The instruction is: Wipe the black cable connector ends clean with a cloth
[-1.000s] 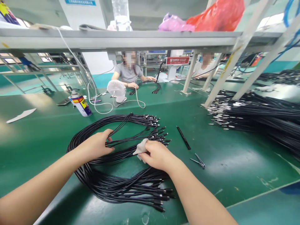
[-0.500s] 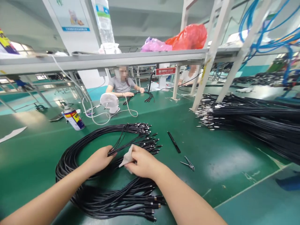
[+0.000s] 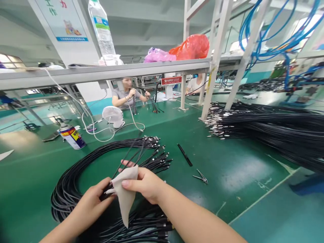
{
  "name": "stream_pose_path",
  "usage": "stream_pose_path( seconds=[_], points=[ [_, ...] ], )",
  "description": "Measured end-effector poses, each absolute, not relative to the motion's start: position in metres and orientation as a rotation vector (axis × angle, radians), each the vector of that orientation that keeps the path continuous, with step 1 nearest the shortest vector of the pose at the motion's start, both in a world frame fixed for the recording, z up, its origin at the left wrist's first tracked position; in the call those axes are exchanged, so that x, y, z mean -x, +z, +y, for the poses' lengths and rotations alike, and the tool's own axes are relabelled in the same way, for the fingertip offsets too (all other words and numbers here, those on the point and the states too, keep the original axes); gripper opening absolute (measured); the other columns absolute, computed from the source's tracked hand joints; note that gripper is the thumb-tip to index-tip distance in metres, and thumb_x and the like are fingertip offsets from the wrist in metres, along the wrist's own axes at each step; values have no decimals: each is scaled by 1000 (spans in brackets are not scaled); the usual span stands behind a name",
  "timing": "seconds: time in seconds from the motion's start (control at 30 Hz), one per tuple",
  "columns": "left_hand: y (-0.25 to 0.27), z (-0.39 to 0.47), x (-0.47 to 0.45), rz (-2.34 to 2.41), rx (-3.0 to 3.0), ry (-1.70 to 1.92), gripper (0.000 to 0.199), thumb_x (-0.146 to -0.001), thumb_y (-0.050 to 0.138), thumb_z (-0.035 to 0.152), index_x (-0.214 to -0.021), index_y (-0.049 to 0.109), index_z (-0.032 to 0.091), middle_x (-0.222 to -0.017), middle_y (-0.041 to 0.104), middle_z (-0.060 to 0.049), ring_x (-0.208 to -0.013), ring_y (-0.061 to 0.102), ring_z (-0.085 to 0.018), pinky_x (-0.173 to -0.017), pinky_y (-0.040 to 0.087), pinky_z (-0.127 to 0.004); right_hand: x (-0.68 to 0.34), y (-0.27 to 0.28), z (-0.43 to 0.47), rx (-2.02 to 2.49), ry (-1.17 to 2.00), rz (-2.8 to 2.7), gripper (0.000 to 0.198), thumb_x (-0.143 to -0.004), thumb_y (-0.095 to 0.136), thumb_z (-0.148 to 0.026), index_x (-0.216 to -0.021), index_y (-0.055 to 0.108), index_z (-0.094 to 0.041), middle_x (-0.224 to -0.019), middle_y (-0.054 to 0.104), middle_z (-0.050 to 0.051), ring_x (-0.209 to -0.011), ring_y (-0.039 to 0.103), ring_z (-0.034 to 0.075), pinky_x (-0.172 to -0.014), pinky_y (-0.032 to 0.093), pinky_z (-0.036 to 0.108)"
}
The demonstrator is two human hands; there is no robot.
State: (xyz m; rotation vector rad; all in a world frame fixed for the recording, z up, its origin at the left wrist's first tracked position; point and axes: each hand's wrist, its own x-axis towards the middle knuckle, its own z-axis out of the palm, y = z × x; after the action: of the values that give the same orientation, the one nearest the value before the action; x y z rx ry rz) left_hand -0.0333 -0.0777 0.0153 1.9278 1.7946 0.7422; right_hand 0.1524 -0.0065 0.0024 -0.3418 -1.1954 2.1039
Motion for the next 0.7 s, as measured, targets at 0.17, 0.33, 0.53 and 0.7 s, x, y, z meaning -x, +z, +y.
stream_pose_path(
  seconds=[0.17, 0.33, 0.53, 0.7],
  points=[
    [10, -84, 41, 1818, -1904, 478, 28, -81, 60, 47, -89, 68, 21, -77, 69, -3, -72, 59, -22, -67, 44, -30, -160, 13, -1, 427, 2028, -987, 54, -61, 85, -40, -108, 66, -21, -93, 69, 3, -78, 65, 16, -74, 51, 31],
    [42, -79, 26, 1723, -1735, 459, 27, -71, 70, 42, -86, 72, 20, -84, 70, -4, -80, 61, -24, -73, 47, -31, -168, 15, 11, 463, 1993, -1038, 44, -62, 83, -45, -87, 65, -14, -74, 69, 5, -64, 63, 14, -62, 50, 27],
    [58, -38, -26, 1241, -1315, 557, 11, -72, 63, 26, -69, 58, 17, -56, 53, 5, -46, 47, -9, -48, 42, -22, -174, 7, 19, 473, 1960, -1258, 42, -62, 84, -44, -82, 62, -14, -73, 65, 0, -65, 60, 13, -63, 46, 25],
    [42, -8, -17, 1150, -1224, 547, 15, -77, 62, 30, -80, 51, 21, -48, 33, 13, -39, 18, -5, -37, 18, -17, -184, 21, 26, 598, 1951, -1254, 61, -53, 89, -42, -105, 68, -18, -87, 69, 2, -83, 63, 17, -81, 45, 30]
  ],
)
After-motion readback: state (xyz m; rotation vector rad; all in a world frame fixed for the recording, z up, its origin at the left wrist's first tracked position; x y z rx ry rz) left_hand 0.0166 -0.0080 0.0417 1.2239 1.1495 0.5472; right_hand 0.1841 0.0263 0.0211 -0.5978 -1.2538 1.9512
